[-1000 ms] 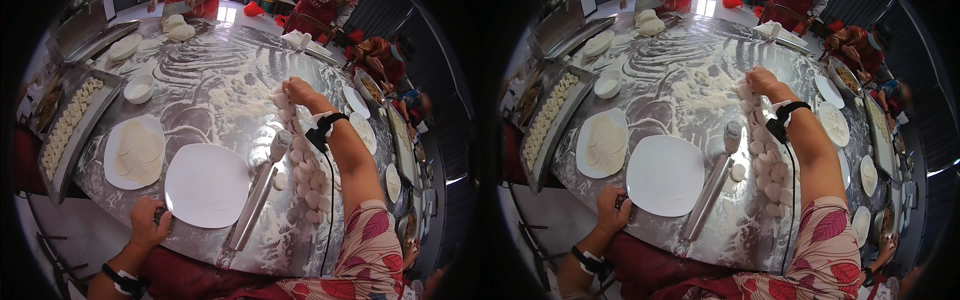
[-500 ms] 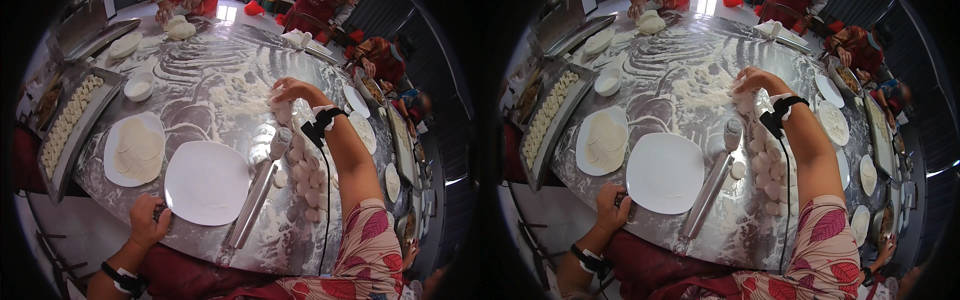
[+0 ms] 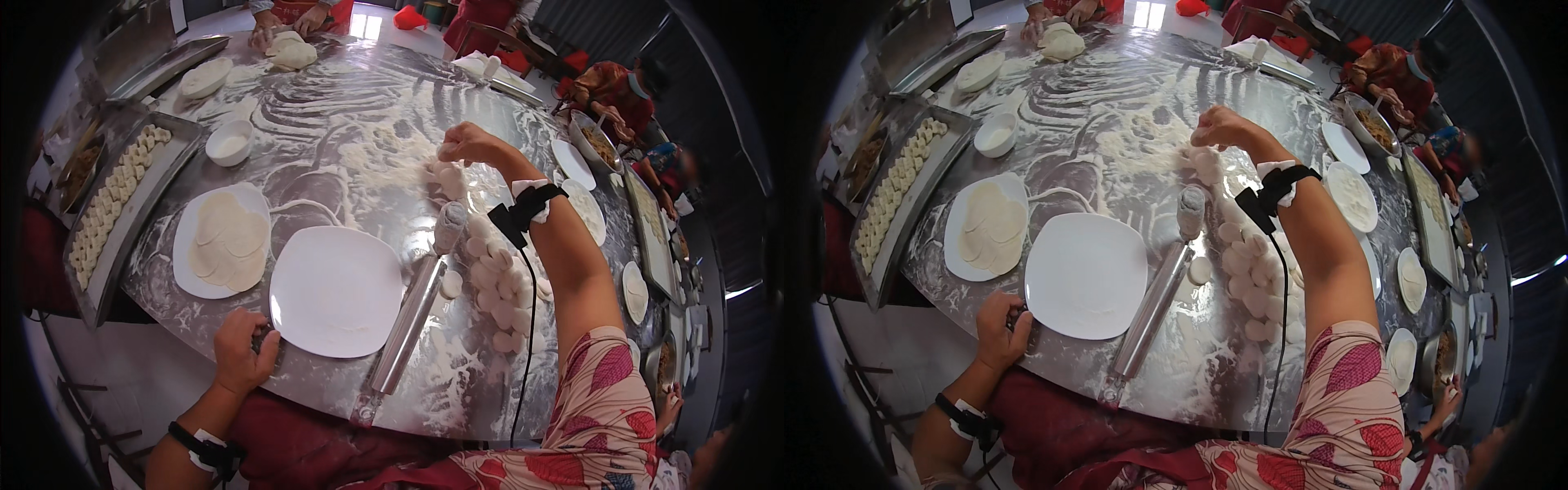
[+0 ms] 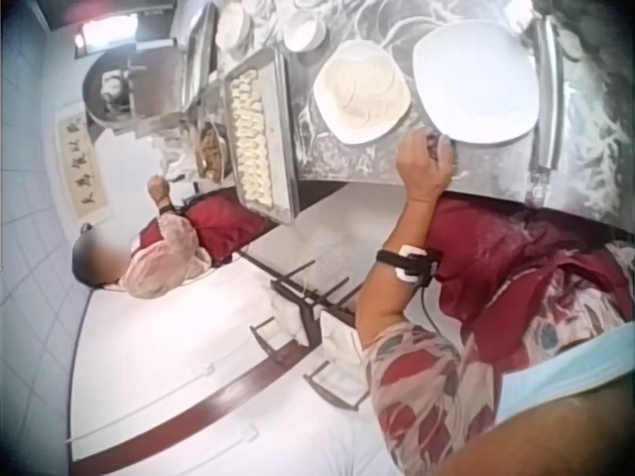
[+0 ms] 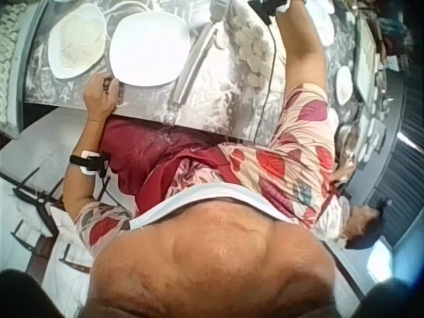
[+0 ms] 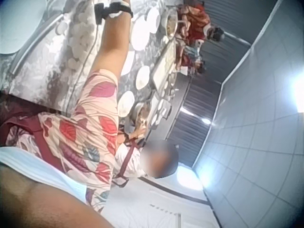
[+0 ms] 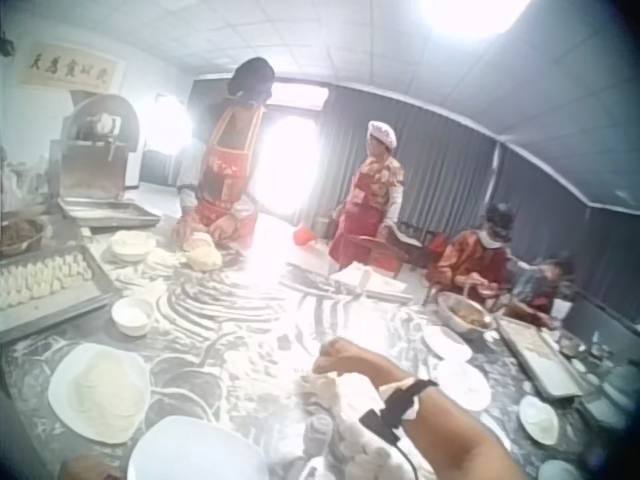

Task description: The person prepares dumpling wrappers by using a rolling pin on small pieces of dough on a floured table.

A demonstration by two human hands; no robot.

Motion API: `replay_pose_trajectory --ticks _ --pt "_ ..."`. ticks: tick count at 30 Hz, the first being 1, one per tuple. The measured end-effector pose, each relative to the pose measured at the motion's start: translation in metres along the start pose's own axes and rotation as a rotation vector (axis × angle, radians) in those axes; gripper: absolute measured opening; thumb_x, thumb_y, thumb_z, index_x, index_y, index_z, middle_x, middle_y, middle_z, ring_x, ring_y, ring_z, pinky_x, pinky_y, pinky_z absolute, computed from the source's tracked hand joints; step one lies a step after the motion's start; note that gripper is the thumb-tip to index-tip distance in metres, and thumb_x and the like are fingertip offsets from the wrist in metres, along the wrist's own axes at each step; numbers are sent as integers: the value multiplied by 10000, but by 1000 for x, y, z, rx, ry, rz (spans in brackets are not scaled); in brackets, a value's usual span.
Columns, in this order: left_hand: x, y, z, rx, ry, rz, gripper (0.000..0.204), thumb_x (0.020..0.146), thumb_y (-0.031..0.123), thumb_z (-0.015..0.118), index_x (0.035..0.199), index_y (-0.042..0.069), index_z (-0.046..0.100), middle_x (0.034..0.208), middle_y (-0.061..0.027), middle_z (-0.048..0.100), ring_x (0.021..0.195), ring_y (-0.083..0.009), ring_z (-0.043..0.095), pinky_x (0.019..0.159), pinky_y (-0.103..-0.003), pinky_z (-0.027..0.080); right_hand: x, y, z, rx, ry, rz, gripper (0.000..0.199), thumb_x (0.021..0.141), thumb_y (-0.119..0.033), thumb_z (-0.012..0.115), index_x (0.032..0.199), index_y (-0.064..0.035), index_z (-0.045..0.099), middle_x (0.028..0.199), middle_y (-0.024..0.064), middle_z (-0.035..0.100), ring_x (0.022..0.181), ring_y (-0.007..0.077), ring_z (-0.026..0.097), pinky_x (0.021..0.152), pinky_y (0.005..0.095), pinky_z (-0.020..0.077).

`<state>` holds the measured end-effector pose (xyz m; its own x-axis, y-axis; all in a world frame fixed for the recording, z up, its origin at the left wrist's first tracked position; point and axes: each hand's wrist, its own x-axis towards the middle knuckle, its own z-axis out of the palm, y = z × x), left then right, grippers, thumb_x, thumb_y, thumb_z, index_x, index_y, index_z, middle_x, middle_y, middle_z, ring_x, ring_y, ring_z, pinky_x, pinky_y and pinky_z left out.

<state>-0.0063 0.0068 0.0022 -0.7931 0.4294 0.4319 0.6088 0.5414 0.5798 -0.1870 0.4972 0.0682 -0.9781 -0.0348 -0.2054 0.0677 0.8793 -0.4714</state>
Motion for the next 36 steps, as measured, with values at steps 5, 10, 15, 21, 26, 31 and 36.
replay_pose_trajectory --ticks 5,10,15,21,26,31,36 --pt "1 -1 1 -1 -8 3 181 731 88 682 842 20 556 704 -117 512 627 -282 516 563 -368 422 -3 18 21 -271 -17 -49 473 600 -302 839 951 -23 689 987 144 670 926 293 638 785 358 503" --pt "-1 -1 1 6 -11 -15 179 731 92 684 835 21 556 705 -118 516 628 -279 521 565 -368 427 -7 22 34 -221 80 -28 491 559 -278 849 946 -34 670 957 139 662 928 301 632 774 362 501" --pt "-1 -2 2 3 -7 -4 176 737 90 683 837 18 557 707 -120 520 622 -278 521 563 -365 426 -15 17 31 -252 56 -62 503 534 -280 845 940 -37 674 914 142 668 888 300 644 748 369 505" --pt "-1 1 2 9 5 0 157 749 83 676 835 19 561 703 -118 521 622 -270 524 561 -358 425 -36 5 17 8 -13 -35 447 574 -231 826 935 -25 663 888 138 666 787 278 659 642 349 520" --pt "-2 0 2 3 9 -5 145 759 81 670 832 20 560 704 -117 520 616 -266 516 560 -355 421 -57 5 33 -198 -140 38 548 562 -163 841 1057 -45 638 925 136 664 790 282 664 629 362 551" --pt "-2 2 4 5 15 -27 146 762 88 672 828 20 560 699 -115 514 607 -262 509 555 -355 416 -69 6 41 -290 -157 -64 722 558 -217 844 1209 -81 562 1015 163 649 958 326 625 805 369 499" --pt "-4 1 3 7 28 -26 151 767 99 673 829 19 560 698 -113 514 604 -259 509 551 -353 415 -87 -24 46 -429 -186 -168 615 664 -256 782 1228 -142 563 929 146 611 944 340 579 807 396 465"
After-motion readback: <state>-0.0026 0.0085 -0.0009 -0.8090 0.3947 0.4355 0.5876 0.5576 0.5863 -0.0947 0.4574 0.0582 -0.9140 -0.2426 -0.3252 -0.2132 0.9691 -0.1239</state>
